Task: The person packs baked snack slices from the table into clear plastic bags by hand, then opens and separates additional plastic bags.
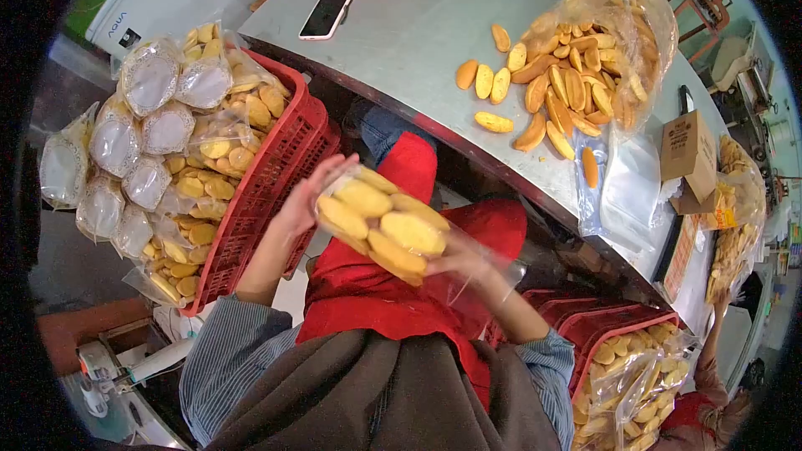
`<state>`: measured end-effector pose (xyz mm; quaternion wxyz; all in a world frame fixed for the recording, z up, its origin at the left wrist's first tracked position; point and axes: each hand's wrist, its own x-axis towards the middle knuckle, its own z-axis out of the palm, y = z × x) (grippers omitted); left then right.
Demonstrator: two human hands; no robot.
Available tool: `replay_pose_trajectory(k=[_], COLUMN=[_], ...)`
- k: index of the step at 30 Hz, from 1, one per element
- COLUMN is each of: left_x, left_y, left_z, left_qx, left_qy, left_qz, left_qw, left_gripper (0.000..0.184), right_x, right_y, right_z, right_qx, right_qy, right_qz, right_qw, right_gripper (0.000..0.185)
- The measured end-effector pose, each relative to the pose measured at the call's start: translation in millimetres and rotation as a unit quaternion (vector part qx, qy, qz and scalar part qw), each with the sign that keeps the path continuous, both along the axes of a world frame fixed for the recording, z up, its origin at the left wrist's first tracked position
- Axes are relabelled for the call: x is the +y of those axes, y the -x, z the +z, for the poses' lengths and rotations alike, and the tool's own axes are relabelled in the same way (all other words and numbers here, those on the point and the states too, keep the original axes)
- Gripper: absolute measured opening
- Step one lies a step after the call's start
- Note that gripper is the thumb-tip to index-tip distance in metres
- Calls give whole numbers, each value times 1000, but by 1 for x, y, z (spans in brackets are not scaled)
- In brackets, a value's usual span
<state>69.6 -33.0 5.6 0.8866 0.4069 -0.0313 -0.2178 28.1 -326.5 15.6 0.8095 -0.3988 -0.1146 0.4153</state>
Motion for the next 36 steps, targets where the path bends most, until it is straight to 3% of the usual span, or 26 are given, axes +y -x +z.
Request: replay_pose_trajectory(k=[1,2,3,4,5,7,8,9,10,12,15,19,23,25,26,27,29,31,32,33,34,35,36], left_x=[-3,0,2,-1,-4,-10,-12,-15,-17,-21,-30,-33,-34,-29,-24,-15,2,18,30,41,47,46,46], left_y=[-7,-15,-23,-26,-30,-35,-35,-37,-41,-46,-55,-67,-69,-67,-66,-60,-45,-24,-13,-5,3,8,13], left_z=[16,28,37,39,40,39,6,-6,-12,-16,-14,-16,-10,-21,-27,-31,-37,-30,-44,-59,-68,-68,-65], left_qx=[-43,-57,-71,-89,-109,-136,-186,-151,-123,-68,-19,-6,14,15,14,21,45,64,107,102,97,106,115], left_qy=[-85,-126,-168,-213,-365,-638,-549,-486,-474,-427,-360,-363,-337,-252,-207,-143,-70,-58,-52,-63,-72,-56,-40], left_qz=[17,17,18,57,26,-31,33,0,-9,-26,-51,-100,-138,-163,-178,-190,-161,-79,-16,23,65,79,94], left_qw=[995,990,983,971,924,757,815,861,872,901,932,926,931,954,962,971,983,993,993,993,991,990,988], left_gripper=[72,73,73,62,56,45,46,45,44,43,43,45,44,45,46,50,55,53,51,53,54,53,52], right_x=[0,-1,0,2,3,1,0,-1,-1,2,7,7,15,17,14,8,-7,-35,-56,-75,-98,-115,-140], right_y=[-10,-18,-17,-17,-16,-12,-8,0,7,13,15,23,26,22,19,15,-1,-31,-46,-70,-91,-117,-154], right_z=[18,33,20,6,-8,-24,-34,-49,-59,-70,-66,-64,-56,-51,-53,-44,-8,25,42,62,50,41,22], right_qx=[-146,-285,-377,-470,-552,-431,-351,-235,-114,93,190,149,124,105,46,-32,-178,-235,-206,-201,-230,-371,-361], right_qy=[150,292,286,286,290,254,227,180,130,-26,-106,-61,-93,-79,-52,51,257,190,184,258,288,412,585], right_qz=[79,156,128,90,44,84,87,65,42,-20,-101,-122,-140,-128,-94,-41,64,148,100,45,-96,-300,-372], right_qw=[975,900,871,830,780,862,904,953,984,995,971,979,978,983,993,997,948,942,956,944,925,776,625], right_gripper=[61,56,52,47,43,43,44,49,53,71,75,80,76,74,65,60,49,32,24,20,17,18,22])
